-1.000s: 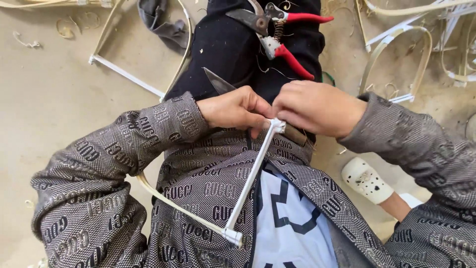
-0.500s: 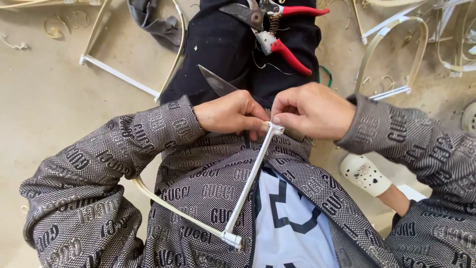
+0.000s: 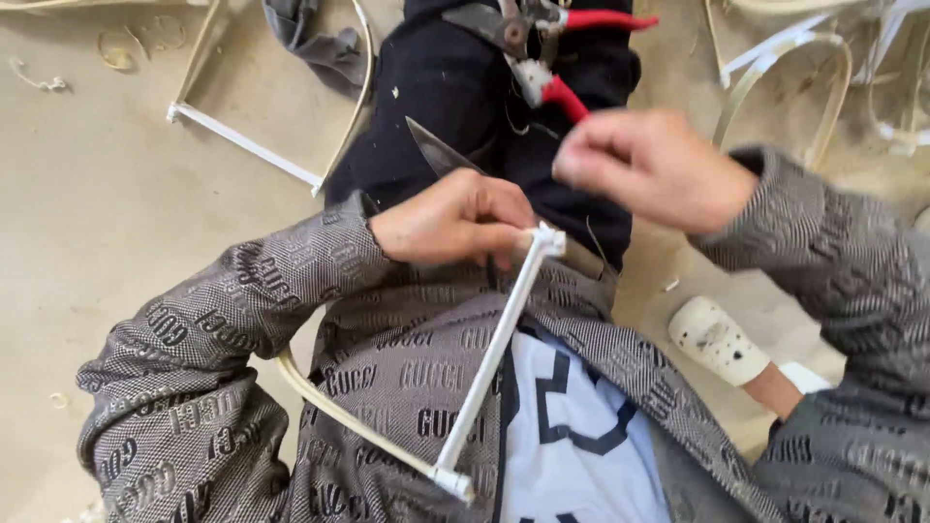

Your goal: Assembling and securing bamboo strips into U-shaped frames using tape, pliers, and scissors.

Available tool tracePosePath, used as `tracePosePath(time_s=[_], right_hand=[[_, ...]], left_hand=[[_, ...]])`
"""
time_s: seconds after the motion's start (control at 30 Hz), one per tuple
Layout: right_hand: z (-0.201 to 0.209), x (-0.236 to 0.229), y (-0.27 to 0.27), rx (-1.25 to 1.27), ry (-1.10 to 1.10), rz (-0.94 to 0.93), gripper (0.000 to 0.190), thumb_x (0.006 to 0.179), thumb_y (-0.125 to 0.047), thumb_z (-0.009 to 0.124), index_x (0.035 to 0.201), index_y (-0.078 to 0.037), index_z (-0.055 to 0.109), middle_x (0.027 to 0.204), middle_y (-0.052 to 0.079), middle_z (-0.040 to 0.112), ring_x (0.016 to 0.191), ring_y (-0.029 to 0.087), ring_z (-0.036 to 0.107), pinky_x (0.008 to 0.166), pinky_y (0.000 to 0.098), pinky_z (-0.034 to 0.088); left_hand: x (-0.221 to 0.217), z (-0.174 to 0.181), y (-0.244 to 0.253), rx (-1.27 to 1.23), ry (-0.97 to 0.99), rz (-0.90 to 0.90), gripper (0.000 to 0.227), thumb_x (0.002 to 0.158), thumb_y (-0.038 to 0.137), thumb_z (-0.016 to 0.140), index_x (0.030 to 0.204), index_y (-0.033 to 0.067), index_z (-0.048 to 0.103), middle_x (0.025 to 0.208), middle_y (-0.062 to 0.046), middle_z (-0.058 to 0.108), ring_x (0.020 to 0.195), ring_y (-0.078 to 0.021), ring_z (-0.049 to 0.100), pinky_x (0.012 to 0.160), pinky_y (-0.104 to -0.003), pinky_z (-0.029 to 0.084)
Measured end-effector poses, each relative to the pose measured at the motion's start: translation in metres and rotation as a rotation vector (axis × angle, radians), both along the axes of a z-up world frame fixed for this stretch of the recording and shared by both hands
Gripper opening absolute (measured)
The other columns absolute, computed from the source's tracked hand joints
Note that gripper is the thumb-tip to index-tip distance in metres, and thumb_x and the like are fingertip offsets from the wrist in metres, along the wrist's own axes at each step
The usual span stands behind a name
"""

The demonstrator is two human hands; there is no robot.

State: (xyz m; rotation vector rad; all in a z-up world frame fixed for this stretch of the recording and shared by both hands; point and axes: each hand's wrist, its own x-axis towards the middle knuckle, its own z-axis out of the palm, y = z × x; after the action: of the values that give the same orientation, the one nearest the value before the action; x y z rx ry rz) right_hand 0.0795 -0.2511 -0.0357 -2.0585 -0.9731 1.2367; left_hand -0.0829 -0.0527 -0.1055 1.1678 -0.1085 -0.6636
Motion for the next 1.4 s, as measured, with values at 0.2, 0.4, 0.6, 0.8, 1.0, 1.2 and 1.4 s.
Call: tracePosePath(time_s=[0.2,0.4,0.6,0.8,1.0,1.2,1.4], right_hand=[[0.027,-0.016,0.009,-0.064,0.025,0.195,0.021,0.092,-0.024,0.069,0.1,-0.006,0.074,0.084,0.005,0.073,0.073,0.016,0.071,0.065,0.0312,0.055],[0.038,-0.03,0.024,-0.125,-0.078,0.249,0.014,0.083,-0.02,0.073,0.089,-0.007,0.071,0.081,0.006,0.071,0.069,0.021,0.07,0.061,0.0348,0.054],[0.007,-0.059,0.005,0.137,-0.221,0.095,0.012,0.089,-0.011,0.07,0.095,-0.003,0.064,0.087,0.011,0.065,0.076,0.027,0.066,0.065,0.0359,0.051],[0.01,-0.04,0.012,0.199,-0.099,-0.047,0.011,0.099,-0.012,0.066,0.103,-0.002,0.064,0.089,0.005,0.065,0.077,0.014,0.065,0.069,0.0279,0.052],[0.019,-0.03,0.015,0.028,0.082,-0.083,0.014,0.097,-0.018,0.069,0.102,-0.005,0.069,0.081,-0.001,0.067,0.072,0.007,0.06,0.064,0.0236,0.05],[0.027,-0.029,0.021,0.102,0.023,0.039,0.016,0.093,-0.017,0.072,0.1,-0.004,0.068,0.083,0.001,0.064,0.069,0.008,0.061,0.062,0.0239,0.051],[0.034,-0.021,0.023,-0.053,-0.035,0.155,0.017,0.089,-0.021,0.073,0.095,-0.005,0.072,0.08,0.004,0.067,0.067,0.014,0.066,0.06,0.0288,0.052]], left_hand=[[0.004,-0.013,-0.007,-0.171,0.076,0.05,0.02,0.094,0.014,0.074,0.107,-0.0003,0.077,0.088,0.0,0.076,0.079,-0.006,0.07,0.071,-0.021,0.059],[0.005,-0.01,-0.004,-0.07,0.044,0.02,0.017,0.092,0.015,0.076,0.1,-0.0003,0.078,0.083,-0.002,0.073,0.074,-0.0058,0.068,0.064,-0.022,0.057],[0.002,-0.023,-0.014,-0.062,0.034,0.032,0.015,0.091,0.013,0.075,0.099,0.0001,0.078,0.084,-0.003,0.074,0.072,-0.0067,0.068,0.063,-0.022,0.056],[0.001,-0.013,-0.007,-0.103,0.025,0.149,0.019,0.096,0.014,0.072,0.11,0.0012,0.075,0.092,-0.001,0.075,0.082,-0.0054,0.068,0.072,-0.023,0.058],[0.005,-0.012,-0.006,-0.188,-0.068,0.125,0.021,0.1,0.014,0.069,0.115,0.0002,0.074,0.097,0.001,0.066,0.087,-0.0066,0.063,0.079,-0.024,0.056],[0.003,-0.015,-0.006,-0.182,-0.11,0.116,0.019,0.1,0.011,0.068,0.112,-0.0018,0.074,0.105,-0.001,0.059,0.091,-0.0084,0.063,0.08,-0.026,0.056],[0.001,-0.016,-0.007,-0.224,-0.062,0.095,0.021,0.1,0.012,0.068,0.116,-0.0013,0.072,0.107,-0.001,0.06,0.093,-0.0085,0.064,0.081,-0.025,0.057]])
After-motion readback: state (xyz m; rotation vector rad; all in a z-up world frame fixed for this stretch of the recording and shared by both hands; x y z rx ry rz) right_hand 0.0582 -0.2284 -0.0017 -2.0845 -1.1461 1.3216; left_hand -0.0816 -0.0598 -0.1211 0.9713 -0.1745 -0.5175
